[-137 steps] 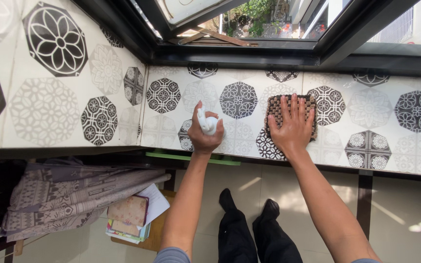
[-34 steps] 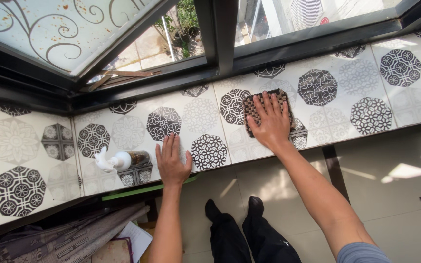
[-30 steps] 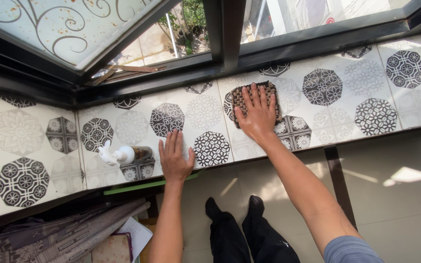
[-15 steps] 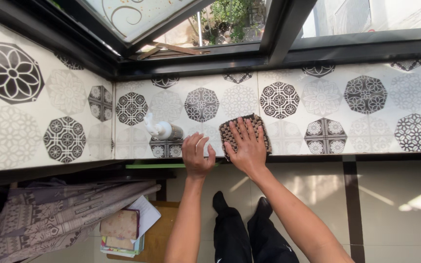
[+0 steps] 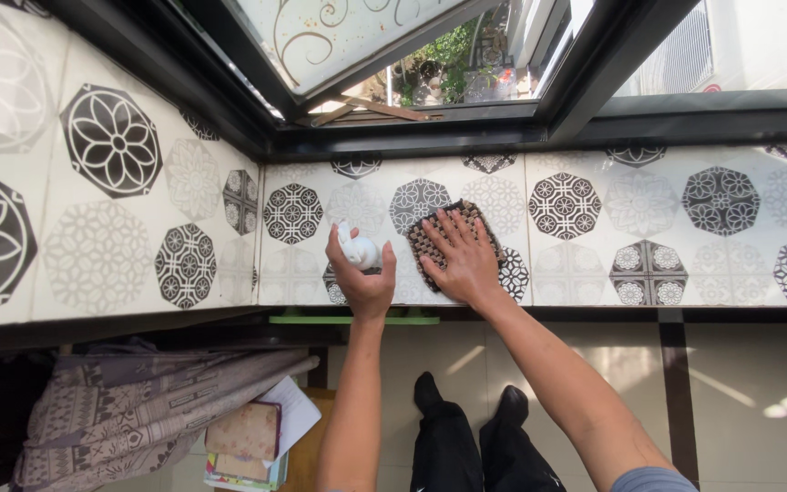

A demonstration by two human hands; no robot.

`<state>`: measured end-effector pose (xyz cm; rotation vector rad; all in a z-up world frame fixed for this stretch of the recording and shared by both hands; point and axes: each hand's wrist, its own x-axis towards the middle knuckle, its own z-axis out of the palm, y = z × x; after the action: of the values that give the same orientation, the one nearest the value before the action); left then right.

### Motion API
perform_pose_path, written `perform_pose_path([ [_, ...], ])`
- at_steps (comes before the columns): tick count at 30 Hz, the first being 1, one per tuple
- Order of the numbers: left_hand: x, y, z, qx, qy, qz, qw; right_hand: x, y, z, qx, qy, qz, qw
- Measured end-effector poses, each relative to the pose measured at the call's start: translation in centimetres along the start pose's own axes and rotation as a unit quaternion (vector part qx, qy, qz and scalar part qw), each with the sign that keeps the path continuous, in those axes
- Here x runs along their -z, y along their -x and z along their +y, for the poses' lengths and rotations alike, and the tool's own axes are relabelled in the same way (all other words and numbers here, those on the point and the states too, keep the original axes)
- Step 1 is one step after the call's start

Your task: The person sprays a cleaning solution and wipes a window sill and frame with a cloth, then folds several patterned cloths on a table and places them onto the ledge.

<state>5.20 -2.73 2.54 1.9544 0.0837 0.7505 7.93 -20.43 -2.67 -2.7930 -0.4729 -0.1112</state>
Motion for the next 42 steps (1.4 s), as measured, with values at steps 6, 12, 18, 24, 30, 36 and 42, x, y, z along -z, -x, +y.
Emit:
perform_pose_path([
  [6, 0.7, -0.8, -3.1, -0.037, 0.028, -0.040, 0.998, 2.1, -1.9, 8.4, -0.128, 0.015, -0.036, 0.991],
  [12, 0.4, -0.8, -3.1, -0.091, 0.048, -0.065, 0.993, 3.5, 7.2, 13.3, -0.252, 0.053, 0.012, 0.966],
  [18, 2.3, -1.0, -0.4, -0.085, 0.035, -0.069, 0.993, 0.9, 7.1, 7.4, -0.262, 0.067, 0.029, 0.962],
  [24, 6.1, -1.8, 0.1, -0.001, 0.091, -0.078, 0.993, -1.9, -2.9, -1.6, -0.154, 0.030, 0.011, 0.987],
  [30, 11.9, -1.5, -1.0, 0.055, 0.058, -0.071, 0.994, -6.8, -8.3, -13.1, -0.030, -0.016, 0.022, 0.999],
  [36, 15.3, -0.9, -3.2, 0.099, 0.020, -0.016, 0.995, -8.7, -9.7, -16.7, -0.019, -0.010, 0.017, 1.000],
  [42, 15.7, -0.4, -5.2, 0.060, -0.045, 0.042, 0.996, -7.7, -15.9, -20.6, -0.006, -0.018, -0.094, 0.995],
])
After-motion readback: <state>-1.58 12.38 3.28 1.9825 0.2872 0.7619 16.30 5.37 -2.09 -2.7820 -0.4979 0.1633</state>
